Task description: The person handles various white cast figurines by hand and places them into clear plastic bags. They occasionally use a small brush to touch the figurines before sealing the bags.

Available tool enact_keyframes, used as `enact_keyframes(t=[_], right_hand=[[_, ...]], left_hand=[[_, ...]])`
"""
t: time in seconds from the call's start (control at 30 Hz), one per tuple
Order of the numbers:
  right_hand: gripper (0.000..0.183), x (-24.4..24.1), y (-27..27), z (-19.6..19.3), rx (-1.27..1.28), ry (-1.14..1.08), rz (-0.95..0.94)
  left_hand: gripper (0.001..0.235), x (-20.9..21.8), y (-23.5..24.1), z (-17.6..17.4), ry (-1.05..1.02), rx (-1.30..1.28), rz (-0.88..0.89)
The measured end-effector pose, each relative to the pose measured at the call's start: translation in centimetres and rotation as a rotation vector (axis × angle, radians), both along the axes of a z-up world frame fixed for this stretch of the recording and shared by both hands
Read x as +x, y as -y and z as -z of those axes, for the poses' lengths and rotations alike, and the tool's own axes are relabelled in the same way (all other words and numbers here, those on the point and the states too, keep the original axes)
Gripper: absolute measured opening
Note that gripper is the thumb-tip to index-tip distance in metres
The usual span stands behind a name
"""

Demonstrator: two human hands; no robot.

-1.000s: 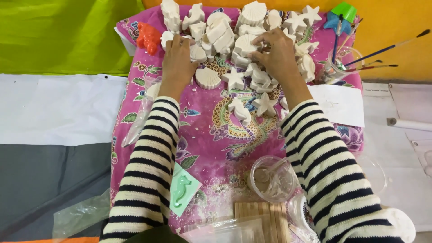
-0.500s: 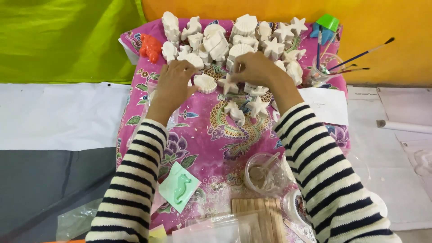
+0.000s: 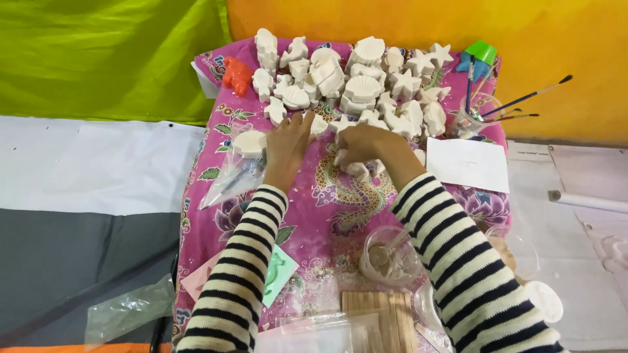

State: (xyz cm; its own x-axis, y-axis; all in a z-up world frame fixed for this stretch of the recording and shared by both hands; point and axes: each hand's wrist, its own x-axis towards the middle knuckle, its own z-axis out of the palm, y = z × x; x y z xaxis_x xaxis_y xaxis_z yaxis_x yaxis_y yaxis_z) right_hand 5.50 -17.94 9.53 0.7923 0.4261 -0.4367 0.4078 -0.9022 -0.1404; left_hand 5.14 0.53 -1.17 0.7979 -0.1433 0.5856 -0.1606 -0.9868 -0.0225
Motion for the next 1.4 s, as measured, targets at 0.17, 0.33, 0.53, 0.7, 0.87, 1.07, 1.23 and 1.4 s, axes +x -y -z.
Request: enact_keyframes(t=[0.17,0.33,0.53,0.7,0.87,1.07,1.23,1.4], right_hand=[[0.044,1.4,-0.1,-2.0,0.245,0.182,0.034],[0.050,5.5,-0.1,1.3,0.180,0.496,0.010],[0.043,5.1,-0.5,2.3,0.185,0.587,0.005],[0.049,2.6,-0.3,-0.2,0.295,0.634,0.086],[0.032,-1.1,-2.2,-0.1,0.454,0.569,0.102],[0.048,-5.8,-5.2,4.4,0.513,0.319,-0.122],[0.061,-2.9,-6.7,11.5,0.497,0.372,-0.223],[0.051,-7.3,-5.6,7.1,0.696,0.360,-0.375]], left_hand=[[0.045,-0.1,1.0,-0.2,0.001,-0.015,-0.063],[0.041,0.7,1.9,-0.3,0.071,-0.004,-0.140],[0.040,-0.4,1.0,-2.0,-0.082,-0.100,-0.161],[0.018,-7.7,-3.5,-7.2,-0.211,-0.310,0.047],[0.039,-13.8,-2.1,-0.5,-0.076,0.074,0.055],[0.073,-19.4,4.1,-1.8,-0.267,-0.094,0.088],[0.055,-21.3,4.1,2.6,-0.304,-0.328,0.319],[0.019,-20.5,-0.1,5.1,0.096,-0.424,0.263]])
